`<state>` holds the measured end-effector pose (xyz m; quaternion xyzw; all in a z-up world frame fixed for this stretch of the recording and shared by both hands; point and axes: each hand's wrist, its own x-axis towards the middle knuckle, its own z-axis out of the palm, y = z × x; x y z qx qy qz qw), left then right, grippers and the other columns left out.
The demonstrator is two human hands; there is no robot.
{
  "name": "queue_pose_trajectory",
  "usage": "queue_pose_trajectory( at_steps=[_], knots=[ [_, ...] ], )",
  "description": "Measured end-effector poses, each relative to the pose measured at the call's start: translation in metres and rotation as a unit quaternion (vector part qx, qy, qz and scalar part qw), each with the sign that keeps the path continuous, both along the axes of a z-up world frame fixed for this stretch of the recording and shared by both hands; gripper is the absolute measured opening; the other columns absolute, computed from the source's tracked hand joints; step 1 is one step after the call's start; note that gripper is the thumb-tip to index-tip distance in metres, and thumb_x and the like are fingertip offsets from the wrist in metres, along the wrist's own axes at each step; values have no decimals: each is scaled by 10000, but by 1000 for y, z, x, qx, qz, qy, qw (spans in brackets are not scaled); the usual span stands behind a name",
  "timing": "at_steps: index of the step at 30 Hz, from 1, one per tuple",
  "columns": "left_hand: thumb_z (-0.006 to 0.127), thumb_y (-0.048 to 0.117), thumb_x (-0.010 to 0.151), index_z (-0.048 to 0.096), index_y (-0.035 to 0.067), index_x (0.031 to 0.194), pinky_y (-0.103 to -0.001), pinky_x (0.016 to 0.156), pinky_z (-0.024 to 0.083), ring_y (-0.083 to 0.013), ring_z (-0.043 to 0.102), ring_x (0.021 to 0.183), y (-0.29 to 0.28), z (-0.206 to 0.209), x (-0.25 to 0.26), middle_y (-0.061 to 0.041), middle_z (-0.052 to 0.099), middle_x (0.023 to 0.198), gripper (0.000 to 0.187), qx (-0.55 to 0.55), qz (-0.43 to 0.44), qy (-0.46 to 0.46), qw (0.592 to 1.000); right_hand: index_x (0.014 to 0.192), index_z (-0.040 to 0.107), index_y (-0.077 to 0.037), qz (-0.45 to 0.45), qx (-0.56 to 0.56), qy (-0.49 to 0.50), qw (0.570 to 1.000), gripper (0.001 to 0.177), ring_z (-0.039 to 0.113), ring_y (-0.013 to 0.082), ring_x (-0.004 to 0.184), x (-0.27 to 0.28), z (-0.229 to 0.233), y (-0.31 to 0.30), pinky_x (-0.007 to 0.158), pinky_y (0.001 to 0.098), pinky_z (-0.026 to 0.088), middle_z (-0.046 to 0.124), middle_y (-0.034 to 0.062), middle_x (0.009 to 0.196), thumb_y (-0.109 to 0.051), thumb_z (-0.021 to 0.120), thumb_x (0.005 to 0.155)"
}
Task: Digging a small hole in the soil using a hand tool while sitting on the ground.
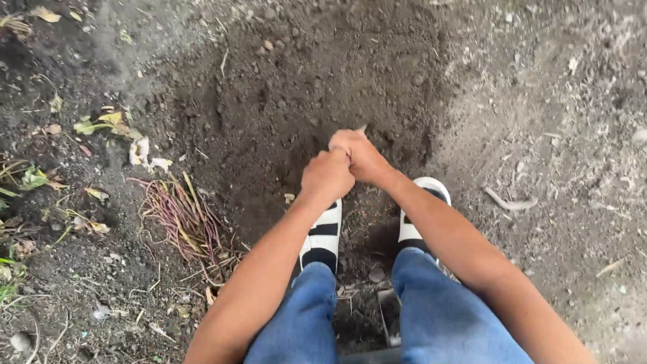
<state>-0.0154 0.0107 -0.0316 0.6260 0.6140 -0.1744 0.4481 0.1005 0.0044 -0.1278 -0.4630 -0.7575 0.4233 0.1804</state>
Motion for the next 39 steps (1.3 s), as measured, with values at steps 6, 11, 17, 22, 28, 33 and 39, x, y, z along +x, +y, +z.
queue_pose_trajectory(
  at_steps=[6,11,17,22,28,33,39],
  knots=[
    [680,160,714,545,7,742,-390,611,501,-256,598,729,-24,-91,-58,-126,513,704,206,-44,204,-185,960,802,591,-111,178,-12,-147,973,171,651,347,874,-20,2,23,718,449,405,656,82,829,-23,689,693],
    [651,29,746,410,127,631,-281,336,251,-146,397,415,-25,-41,-62,-30,403,531,285,-163,338,-243,895,786,652,-213,216,-97,-186,954,161,717,326,864,-31,1,20,793,429,429,746,19,815,-71,684,718],
    [665,242,800,685,-41,926,-508,714,522,-381,686,921,19,73,-60,-250,692,884,311,-88,78,-130,984,1011,524,-151,113,-33,-109,987,338,639,379,1012,-14,87,6,889,490,451,642,102,984,-67,720,748],
    [558,198,888,753,-41,1027,-558,851,588,-489,688,1058,29,142,-52,-263,741,1019,338,7,30,-136,990,1233,456,-81,136,50,-177,973,485,612,352,1154,-7,186,20,1038,483,417,611,129,1170,-130,703,818],
    [451,214,937,675,-46,1158,-589,1007,531,-497,636,1173,39,127,-46,-325,674,1187,409,75,127,-90,985,1118,484,20,82,164,-36,982,410,581,447,1057,-22,118,46,982,496,483,555,218,1032,49,662,750],
    [439,217,961,655,-110,1185,-610,946,541,-507,646,1156,35,19,-23,-356,670,1181,452,29,172,-113,978,1183,602,-96,-31,59,-10,998,380,623,355,1079,-15,6,26,987,452,508,617,127,1075,-125,742,831],
    [501,168,956,660,-115,840,-461,729,552,-367,673,773,27,-94,-80,-284,674,791,345,69,176,-155,970,875,572,-145,-53,124,-47,990,303,620,317,772,-62,-65,28,775,395,521,577,28,834,-154,805,681]
  ],
)
